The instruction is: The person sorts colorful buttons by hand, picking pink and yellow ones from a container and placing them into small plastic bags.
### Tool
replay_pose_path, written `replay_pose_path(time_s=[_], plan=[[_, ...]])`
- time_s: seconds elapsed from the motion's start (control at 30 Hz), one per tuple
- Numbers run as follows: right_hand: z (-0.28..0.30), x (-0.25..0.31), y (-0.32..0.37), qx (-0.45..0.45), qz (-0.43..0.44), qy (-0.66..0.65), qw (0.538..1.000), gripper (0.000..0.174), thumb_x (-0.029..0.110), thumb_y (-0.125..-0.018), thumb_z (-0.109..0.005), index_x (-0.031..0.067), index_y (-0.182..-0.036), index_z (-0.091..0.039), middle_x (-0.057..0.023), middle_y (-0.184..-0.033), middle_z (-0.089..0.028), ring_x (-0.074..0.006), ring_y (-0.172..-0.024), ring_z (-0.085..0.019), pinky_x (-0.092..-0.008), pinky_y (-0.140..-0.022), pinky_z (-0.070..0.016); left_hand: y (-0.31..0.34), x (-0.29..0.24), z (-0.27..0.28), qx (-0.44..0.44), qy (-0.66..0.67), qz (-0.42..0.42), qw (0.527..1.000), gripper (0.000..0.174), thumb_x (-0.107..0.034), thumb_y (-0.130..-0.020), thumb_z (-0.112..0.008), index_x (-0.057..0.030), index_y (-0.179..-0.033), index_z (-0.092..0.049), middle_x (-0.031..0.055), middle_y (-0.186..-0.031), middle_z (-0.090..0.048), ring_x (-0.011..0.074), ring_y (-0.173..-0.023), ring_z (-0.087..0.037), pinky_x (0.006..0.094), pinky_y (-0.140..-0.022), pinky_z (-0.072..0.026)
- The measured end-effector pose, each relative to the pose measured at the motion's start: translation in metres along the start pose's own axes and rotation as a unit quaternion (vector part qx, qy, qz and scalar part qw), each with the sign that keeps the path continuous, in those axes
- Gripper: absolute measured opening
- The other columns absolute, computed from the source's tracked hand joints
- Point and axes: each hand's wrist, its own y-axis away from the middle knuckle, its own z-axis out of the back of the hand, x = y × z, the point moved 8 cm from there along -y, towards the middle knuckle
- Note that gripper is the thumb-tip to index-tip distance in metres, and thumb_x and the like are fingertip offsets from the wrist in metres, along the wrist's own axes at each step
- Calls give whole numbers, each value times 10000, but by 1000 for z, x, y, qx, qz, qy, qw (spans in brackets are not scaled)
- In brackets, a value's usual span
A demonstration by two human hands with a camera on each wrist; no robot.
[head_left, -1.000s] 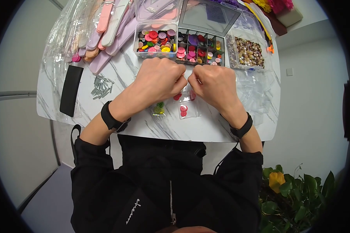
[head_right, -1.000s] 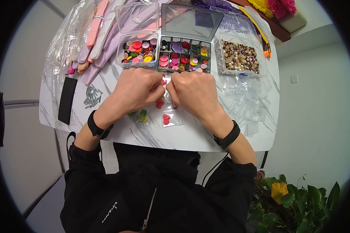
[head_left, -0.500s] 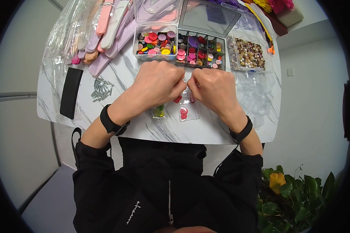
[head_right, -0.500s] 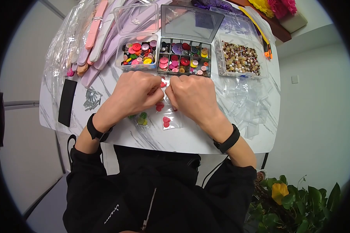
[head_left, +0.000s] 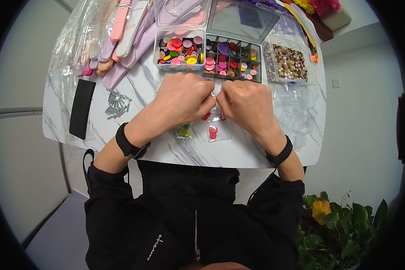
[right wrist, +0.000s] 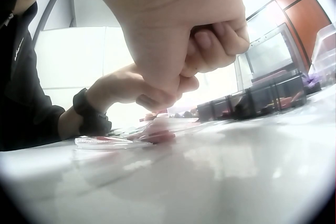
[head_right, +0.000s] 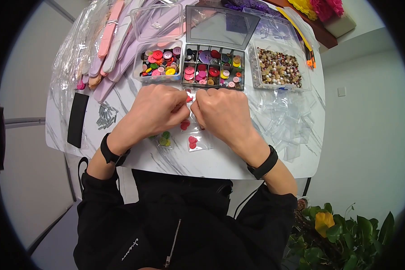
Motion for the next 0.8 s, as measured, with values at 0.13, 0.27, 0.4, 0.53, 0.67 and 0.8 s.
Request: replay_pose_path(time_s=[0.13, 0.27, 0.4, 0.53, 0.67, 0.8], plan=[[1, 0, -1, -4, 3, -4, 1000, 184, 149, -751, -658, 83, -621, -547, -55, -554, -563, -244, -499, -585, -368, -460, -442, 1, 0, 0, -7, 8, -4, 1000, 221, -213, -770, -586, -38, -636, -593, 154, -580, -595, 351, -553, -610, 447, -507, -475], [0, 2, 0, -1, 5, -5, 1000, 178, 147, -753, -656, 83, -625, -549, -55, -555, -566, -245, -501, -586, -367, -460, -440, 0, 0, 0, -4, 7, -1, 1000, 226, -215, -771, -587, -38, -630, -589, 153, -576, -593, 351, -551, -608, 447, -504, -471], [0, 2, 0, 0, 5, -15, 1000, 172, 144, -752, -657, 83, -629, -552, -56, -559, -571, -246, -502, -586, -367, -460, -441, 0, 0, -2, 8, 5, 5, 1000, 233, -218, -773, -588, -39, -624, -585, 152, -577, -593, 351, -551, -608, 447, -502, -470], [0, 1, 1, 2, 0, -17, 1000, 177, 146, -753, -659, 82, -628, -552, -60, -558, -572, -250, -504, -587, -370, -463, -442, 0, 1, -3, 2, 5, -1, 1000, 238, -223, -775, -590, -40, -622, -586, 151, -576, -592, 351, -551, -608, 446, -501, -468], [-3, 1, 1, 15, 4, -18, 1000, 179, 151, -755, -662, 81, -629, -557, -66, -558, -574, -254, -506, -590, -374, -466, -443, 0, 1, -2, -6, 13, -4, 1000, 242, -226, -774, -591, -41, -618, -587, 150, -569, -588, 352, -550, -608, 446, -501, -468], [-4, 1, 1, 21, -1, -17, 1000, 179, 156, -758, -664, 79, -632, -563, -72, -560, -577, -259, -511, -593, -377, -470, -444, 0, 1, -4, 3, 6, -3, 1000, 244, -229, -774, -592, -42, -616, -589, 152, -561, -584, 354, -549, -607, 447, -501, -468]])
